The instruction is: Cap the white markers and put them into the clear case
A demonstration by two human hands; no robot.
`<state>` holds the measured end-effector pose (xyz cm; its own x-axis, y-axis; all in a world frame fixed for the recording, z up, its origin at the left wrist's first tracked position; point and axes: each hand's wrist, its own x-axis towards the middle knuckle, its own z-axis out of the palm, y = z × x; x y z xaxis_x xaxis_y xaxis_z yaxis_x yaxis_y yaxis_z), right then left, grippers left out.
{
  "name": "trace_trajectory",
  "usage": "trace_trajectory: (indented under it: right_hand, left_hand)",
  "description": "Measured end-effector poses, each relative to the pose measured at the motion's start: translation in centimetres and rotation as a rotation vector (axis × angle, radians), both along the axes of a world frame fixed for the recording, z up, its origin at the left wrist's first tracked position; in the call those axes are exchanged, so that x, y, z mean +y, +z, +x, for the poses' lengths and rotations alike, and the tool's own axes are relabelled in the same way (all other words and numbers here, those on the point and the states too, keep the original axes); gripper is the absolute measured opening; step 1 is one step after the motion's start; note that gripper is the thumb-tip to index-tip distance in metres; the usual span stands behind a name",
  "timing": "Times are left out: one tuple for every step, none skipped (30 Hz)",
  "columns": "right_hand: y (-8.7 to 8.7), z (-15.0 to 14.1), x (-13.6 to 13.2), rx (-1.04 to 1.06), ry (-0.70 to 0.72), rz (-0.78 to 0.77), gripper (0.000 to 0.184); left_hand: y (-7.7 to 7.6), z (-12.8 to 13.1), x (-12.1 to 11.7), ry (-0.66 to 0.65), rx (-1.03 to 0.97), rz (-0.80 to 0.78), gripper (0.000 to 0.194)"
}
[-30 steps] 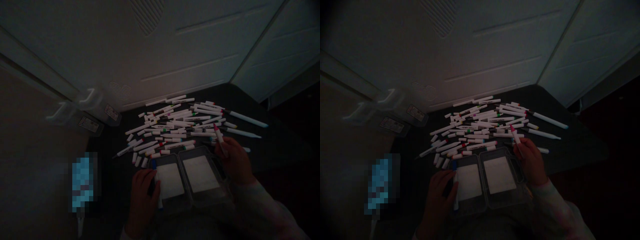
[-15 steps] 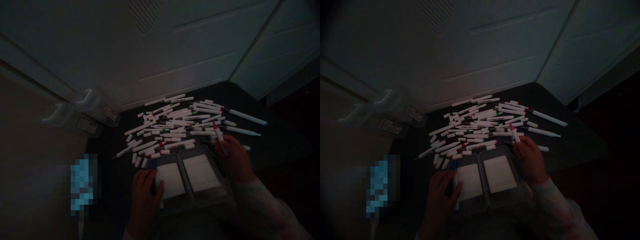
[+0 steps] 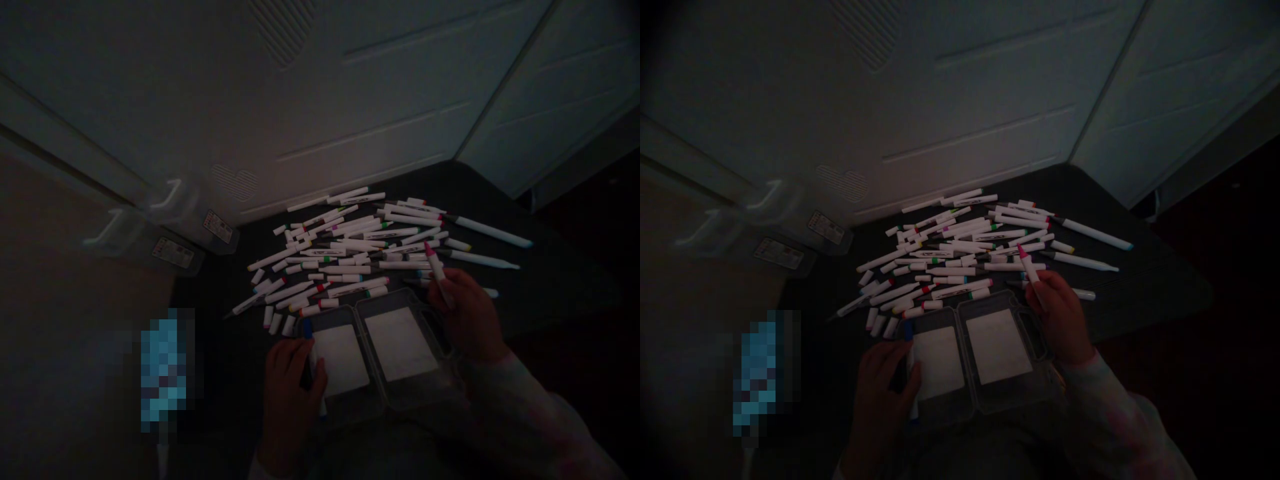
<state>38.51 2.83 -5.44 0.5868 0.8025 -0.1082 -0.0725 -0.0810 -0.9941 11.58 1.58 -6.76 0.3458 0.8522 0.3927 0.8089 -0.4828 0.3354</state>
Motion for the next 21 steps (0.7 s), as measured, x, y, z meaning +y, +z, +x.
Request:
trace_trajectory:
  right_hand:
    - [0.03, 0.0, 0.01, -0.005, 0.002, -0.001, 0.005]
    - [0.05, 0.01, 0.01, -0.009, 0.006, -0.001, 0.006]
    - [0.06, 0.03, 0.01, -0.012, 0.011, 0.001, 0.006]
    - [0.07, 0.04, 0.01, -0.015, 0.017, 0.003, 0.006]
    - [0.05, 0.05, 0.01, -0.017, 0.019, 0.006, 0.006]
    - [0.03, 0.07, 0.01, -0.02, 0.019, 0.008, 0.006]
    - [-0.02, 0.09, 0.0, -0.021, 0.019, 0.008, 0.006]
    - [-0.09, 0.11, 0.0, -0.02, 0.018, 0.008, 0.006]
    - [-0.17, 0.14, -0.01, -0.017, 0.018, 0.008, 0.006]
    - [-0.27, 0.17, -0.03, -0.013, 0.018, 0.011, 0.006]
    - [-0.38, 0.2, -0.04, -0.009, 0.016, 0.014, 0.006]
    - [-0.49, 0.24, -0.07, -0.005, 0.014, 0.019, 0.006]
    - [-0.59, 0.29, -0.09, 0.0, 0.01, 0.024, 0.007]
    - [-0.69, 0.33, -0.11, 0.005, 0.009, 0.029, 0.007]
    - [-0.77, 0.37, -0.13, 0.009, 0.009, 0.032, 0.007]
    - [-0.82, 0.41, -0.14, 0.012, 0.01, 0.032, 0.007]
    - [-0.86, 0.43, -0.14, 0.014, 0.012, 0.032, 0.007]
    - [-0.87, 0.44, -0.14, 0.014, 0.014, 0.032, 0.007]
    - [-0.86, 0.44, -0.14, 0.013, 0.015, 0.032, 0.007]
    - [-0.85, 0.43, -0.13, 0.012, 0.015, 0.033, 0.007]
    - [-0.82, 0.42, -0.12, 0.011, 0.015, 0.035, 0.007]
  left_hand:
    - [0.0, 0.02, 0.0, -0.001, -0.006, 0.005, 0.024]
    - [0.01, 0.03, 0.01, 0.001, -0.011, 0.007, 0.024]
    - [0.0, 0.04, 0.01, 0.003, -0.016, 0.011, 0.023]
    - [0.0, 0.04, 0.01, 0.002, -0.018, 0.013, 0.022]
    - [-0.01, 0.03, 0.0, -0.001, -0.019, 0.019, 0.022]
    - [-0.03, 0.01, 0.0, -0.004, -0.018, 0.023, 0.021]
    - [-0.05, -0.02, 0.0, -0.01, -0.015, 0.027, 0.021]
    - [-0.08, -0.05, 0.0, -0.014, -0.013, 0.034, 0.021]
    - [-0.11, -0.08, -0.01, -0.016, -0.013, 0.041, 0.021]
    - [-0.14, -0.11, -0.02, -0.013, -0.013, 0.042, 0.021]
    - [-0.16, -0.13, -0.04, -0.009, -0.012, 0.039, 0.021]
    - [-0.17, -0.15, -0.06, -0.003, -0.011, 0.03, 0.021]
    - [-0.18, -0.16, -0.09, 0.006, -0.012, 0.022, 0.022]
    - [-0.18, -0.16, -0.11, 0.016, -0.01, 0.011, 0.023]
    - [-0.17, -0.17, -0.14, 0.026, -0.006, -0.001, 0.024]
    - [-0.16, -0.18, -0.16, 0.033, -0.001, -0.014, 0.025]
    - [-0.16, -0.19, -0.18, 0.04, -0.001, -0.023, 0.026]
    - [-0.17, -0.22, -0.2, 0.047, -0.003, -0.031, 0.027]
    - [-0.19, -0.24, -0.21, 0.05, -0.007, -0.037, 0.028]
    - [-0.23, -0.27, -0.22, 0.05, -0.012, -0.04, 0.028]
    - [-0.26, -0.3, -0.22, 0.049, -0.016, -0.041, 0.028]
